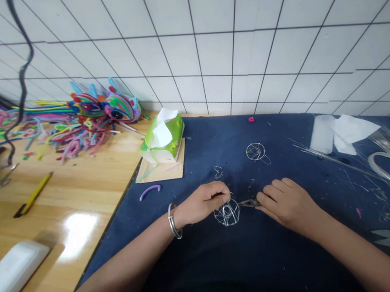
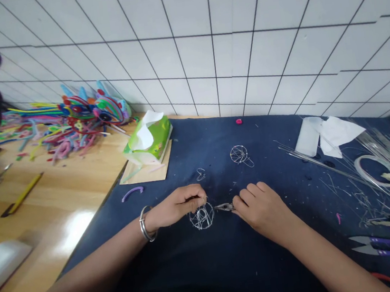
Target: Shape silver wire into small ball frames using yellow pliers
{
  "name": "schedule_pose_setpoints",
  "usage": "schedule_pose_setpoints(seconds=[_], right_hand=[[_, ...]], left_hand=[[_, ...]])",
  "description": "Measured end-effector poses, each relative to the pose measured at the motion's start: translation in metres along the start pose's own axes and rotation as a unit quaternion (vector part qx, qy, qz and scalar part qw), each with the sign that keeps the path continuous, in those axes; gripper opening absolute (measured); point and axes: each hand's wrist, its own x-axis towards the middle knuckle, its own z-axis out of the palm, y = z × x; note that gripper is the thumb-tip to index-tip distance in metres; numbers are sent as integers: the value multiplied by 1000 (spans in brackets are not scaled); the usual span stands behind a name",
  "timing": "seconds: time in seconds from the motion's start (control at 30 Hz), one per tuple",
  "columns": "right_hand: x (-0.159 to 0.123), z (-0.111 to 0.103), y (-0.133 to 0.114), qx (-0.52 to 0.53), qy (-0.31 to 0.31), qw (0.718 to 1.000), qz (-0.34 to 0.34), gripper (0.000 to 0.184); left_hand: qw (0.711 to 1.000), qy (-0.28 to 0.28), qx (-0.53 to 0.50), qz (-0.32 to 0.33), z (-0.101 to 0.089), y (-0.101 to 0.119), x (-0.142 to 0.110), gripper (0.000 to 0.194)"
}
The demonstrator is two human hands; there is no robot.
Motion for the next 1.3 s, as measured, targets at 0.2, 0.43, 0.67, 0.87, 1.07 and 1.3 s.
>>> schedule_pose_setpoints(seconds=[0.2, 0.43, 0.67, 0.87, 1.07, 1.3], right_hand=[[-1, -1, 3, 16, -5, 997, 75, 17], [3, -6, -7, 59, 4, 988, 143, 18], [5, -7, -16, 72, -7, 987, 146, 19], [5, -5, -17, 51, 10, 990, 129, 17], [4, -5, -16, 31, 17, 993, 112, 17], [2, -4, -15, 24, 20, 994, 106, 17]], left_hand=[[997, 64, 32, 6, 0, 3, -2, 12], [984, 132, 108, 47, 6, 8, -6, 14], [980, 127, 140, 59, 12, 9, -6, 15], [976, 105, 182, 60, 14, 9, -6, 14], [974, 92, 194, 68, 14, 9, -5, 16], [981, 76, 167, 64, 13, 9, -6, 16]])
